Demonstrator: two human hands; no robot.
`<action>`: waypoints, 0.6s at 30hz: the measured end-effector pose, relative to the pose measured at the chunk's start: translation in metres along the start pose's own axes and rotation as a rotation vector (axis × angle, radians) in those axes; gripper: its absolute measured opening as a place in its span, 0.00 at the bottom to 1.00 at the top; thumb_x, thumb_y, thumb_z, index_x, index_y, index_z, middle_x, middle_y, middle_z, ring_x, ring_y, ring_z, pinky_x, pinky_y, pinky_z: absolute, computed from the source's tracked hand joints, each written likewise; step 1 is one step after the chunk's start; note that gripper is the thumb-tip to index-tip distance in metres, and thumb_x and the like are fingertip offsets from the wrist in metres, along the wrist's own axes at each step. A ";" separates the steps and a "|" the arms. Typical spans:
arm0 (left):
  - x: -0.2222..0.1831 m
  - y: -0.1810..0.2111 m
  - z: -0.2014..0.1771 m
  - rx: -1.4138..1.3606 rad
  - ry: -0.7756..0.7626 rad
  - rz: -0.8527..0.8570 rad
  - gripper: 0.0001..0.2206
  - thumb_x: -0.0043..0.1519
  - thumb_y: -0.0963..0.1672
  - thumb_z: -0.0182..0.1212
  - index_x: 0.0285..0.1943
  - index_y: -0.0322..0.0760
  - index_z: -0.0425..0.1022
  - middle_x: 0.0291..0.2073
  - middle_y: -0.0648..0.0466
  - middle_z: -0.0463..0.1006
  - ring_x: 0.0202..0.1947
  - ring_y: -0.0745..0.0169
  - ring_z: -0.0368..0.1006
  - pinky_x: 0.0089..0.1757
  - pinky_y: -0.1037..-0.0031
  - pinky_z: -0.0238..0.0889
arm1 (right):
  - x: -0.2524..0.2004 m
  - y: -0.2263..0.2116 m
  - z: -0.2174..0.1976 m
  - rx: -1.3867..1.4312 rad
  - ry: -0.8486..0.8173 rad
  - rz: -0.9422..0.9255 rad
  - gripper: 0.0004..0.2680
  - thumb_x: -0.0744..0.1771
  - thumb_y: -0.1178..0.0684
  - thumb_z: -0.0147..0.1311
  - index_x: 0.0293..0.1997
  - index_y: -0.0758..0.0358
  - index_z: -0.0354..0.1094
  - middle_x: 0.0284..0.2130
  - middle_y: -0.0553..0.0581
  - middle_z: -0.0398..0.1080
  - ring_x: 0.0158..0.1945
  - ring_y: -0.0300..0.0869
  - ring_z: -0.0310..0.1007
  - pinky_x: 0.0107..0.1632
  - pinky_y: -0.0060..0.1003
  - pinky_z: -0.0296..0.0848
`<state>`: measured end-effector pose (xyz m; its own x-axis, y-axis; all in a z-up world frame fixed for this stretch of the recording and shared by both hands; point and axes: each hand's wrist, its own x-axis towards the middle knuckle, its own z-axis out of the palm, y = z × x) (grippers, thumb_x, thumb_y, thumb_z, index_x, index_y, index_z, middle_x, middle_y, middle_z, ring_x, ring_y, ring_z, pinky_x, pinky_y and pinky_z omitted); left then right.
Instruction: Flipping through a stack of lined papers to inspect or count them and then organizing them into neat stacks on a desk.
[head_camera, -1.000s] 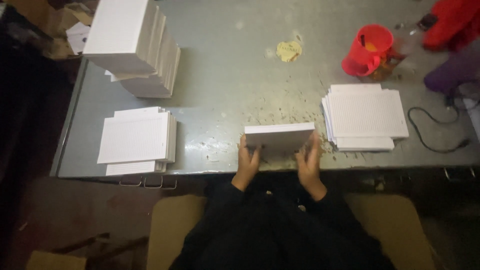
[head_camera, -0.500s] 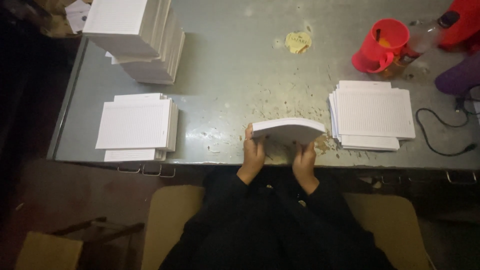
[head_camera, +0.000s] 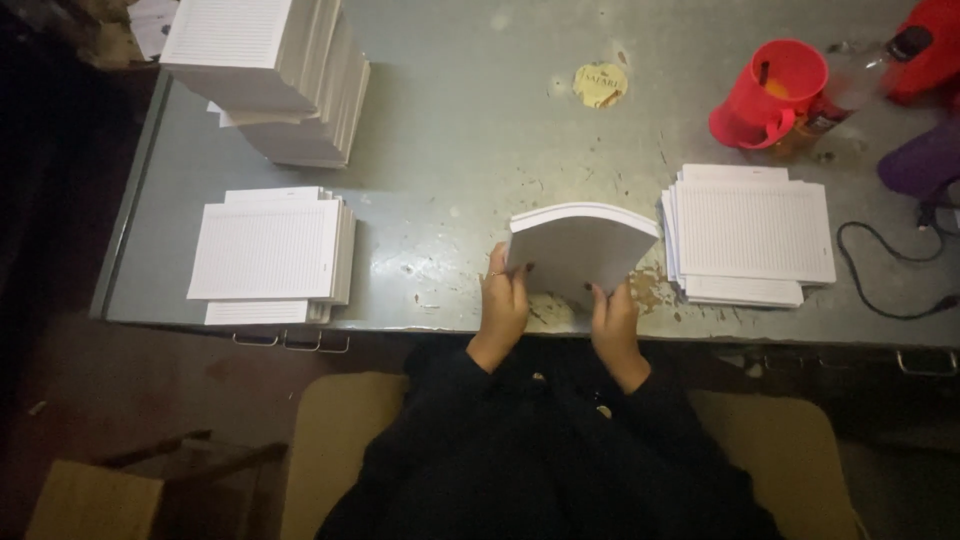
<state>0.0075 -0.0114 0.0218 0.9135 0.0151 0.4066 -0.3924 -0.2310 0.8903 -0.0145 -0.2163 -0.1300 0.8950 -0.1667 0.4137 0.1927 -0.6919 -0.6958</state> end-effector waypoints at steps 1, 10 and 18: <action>-0.003 -0.010 0.002 -0.001 -0.008 -0.010 0.15 0.69 0.35 0.44 0.64 0.29 0.60 0.49 0.41 0.72 0.53 0.38 0.72 0.56 0.53 0.64 | 0.007 -0.029 -0.011 -0.003 -0.004 0.012 0.06 0.71 0.58 0.51 0.37 0.66 0.60 0.24 0.60 0.63 0.29 0.52 0.67 0.36 0.43 0.66; -0.018 -0.046 0.012 -0.103 0.037 -0.011 0.16 0.70 0.37 0.41 0.68 0.30 0.57 0.52 0.40 0.70 0.56 0.39 0.69 0.57 0.51 0.62 | 0.015 -0.062 -0.007 0.051 0.021 -0.043 0.16 0.68 0.58 0.56 0.60 0.70 0.54 0.49 0.65 0.64 0.56 0.57 0.66 0.63 0.52 0.61; -0.019 -0.045 0.007 -0.253 0.040 -0.051 0.16 0.72 0.38 0.33 0.64 0.34 0.65 0.48 0.47 0.74 0.53 0.55 0.71 0.57 0.59 0.62 | 0.017 -0.051 -0.006 0.204 0.043 -0.003 0.14 0.66 0.69 0.51 0.57 0.71 0.61 0.46 0.68 0.70 0.52 0.61 0.71 0.58 0.57 0.67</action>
<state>0.0086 -0.0077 -0.0274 0.9299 0.0598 0.3630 -0.3648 0.0218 0.9308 -0.0111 -0.1881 -0.0840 0.8770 -0.1981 0.4377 0.2765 -0.5369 -0.7970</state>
